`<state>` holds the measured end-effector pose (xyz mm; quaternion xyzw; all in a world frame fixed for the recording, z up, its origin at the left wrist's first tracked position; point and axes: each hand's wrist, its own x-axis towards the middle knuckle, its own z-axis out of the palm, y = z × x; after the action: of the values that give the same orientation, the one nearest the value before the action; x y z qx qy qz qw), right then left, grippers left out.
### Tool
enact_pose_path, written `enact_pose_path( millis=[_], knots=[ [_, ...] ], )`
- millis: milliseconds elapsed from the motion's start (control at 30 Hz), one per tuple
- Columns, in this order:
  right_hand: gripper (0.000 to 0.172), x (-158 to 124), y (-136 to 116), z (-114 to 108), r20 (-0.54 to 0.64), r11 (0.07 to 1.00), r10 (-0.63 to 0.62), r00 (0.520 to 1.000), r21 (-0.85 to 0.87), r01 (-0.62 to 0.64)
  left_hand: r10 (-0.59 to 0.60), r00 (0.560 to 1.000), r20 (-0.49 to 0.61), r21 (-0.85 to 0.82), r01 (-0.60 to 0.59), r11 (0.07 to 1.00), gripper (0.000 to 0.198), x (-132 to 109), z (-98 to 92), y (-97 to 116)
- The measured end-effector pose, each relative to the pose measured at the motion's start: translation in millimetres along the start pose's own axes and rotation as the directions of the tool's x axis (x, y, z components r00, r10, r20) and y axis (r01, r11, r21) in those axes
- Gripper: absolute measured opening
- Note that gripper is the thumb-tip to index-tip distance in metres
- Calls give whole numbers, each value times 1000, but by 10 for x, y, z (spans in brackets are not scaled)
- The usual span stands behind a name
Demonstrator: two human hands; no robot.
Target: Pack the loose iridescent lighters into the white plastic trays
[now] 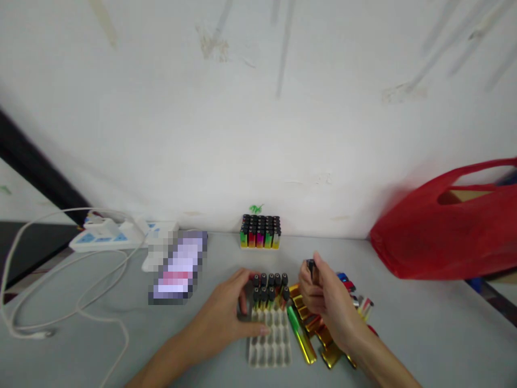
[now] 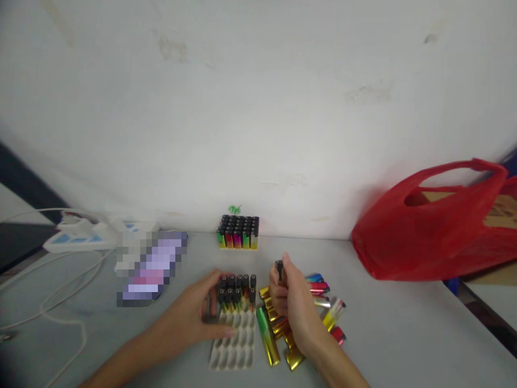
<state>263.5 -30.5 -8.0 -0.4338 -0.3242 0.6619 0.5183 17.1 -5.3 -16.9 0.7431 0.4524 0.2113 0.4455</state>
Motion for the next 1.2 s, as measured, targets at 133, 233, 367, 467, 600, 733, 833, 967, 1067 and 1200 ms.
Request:
enact_pose_path(
  millis=[133, 233, 367, 467, 600, 733, 833, 967, 1067, 1200],
  knots=[
    [52, -32, -33, 43, -28, 980, -169, 985, -113, 165, 5, 1000, 5, -2, -5, 1000, 78, -2, -1, 16],
    [45, -72, -47, 62, -26, 939, -268, 963, -229, 255, 11, 1000, -5, 5, -11, 1000, 77, -2, 0, 17],
    [39, -97, -82, 59, -18, 898, -333, 943, -312, 311, 18, 1000, -7, 31, -18, 999, 74, 2, 4, -7],
    [37, -110, -136, 55, -28, 859, -377, 926, -383, 338, 18, 1000, -5, 37, -18, 999, 72, 5, 7, -21],
    [33, -145, -170, 54, 82, 851, -343, 936, -394, 347, 14, 1000, -1, 25, -14, 1000, 68, 3, 8, -10],
    [22, -195, -144, 78, 221, 787, -367, 903, -443, 428, 22, 1000, -4, 22, -22, 1000, 65, -7, -1, 27],
    [13, -224, -136, 115, 283, 705, -408, 868, -506, 497, 20, 1000, -6, 31, -20, 999, 64, -10, -5, 38],
    [22, -229, -141, 158, 389, 557, -469, 793, -566, 608, 23, 1000, -2, 46, -23, 999, 62, -1, 2, 4],
    [26, -217, -133, 169, 415, 497, -487, 768, -592, 635, 51, 999, -3, 45, -50, 998, 65, 2, 7, -21],
    [28, -205, -125, 153, 405, 466, -485, 775, -630, 621, 59, 998, 1, 52, -59, 997, 65, -9, 8, -25]
  ],
)
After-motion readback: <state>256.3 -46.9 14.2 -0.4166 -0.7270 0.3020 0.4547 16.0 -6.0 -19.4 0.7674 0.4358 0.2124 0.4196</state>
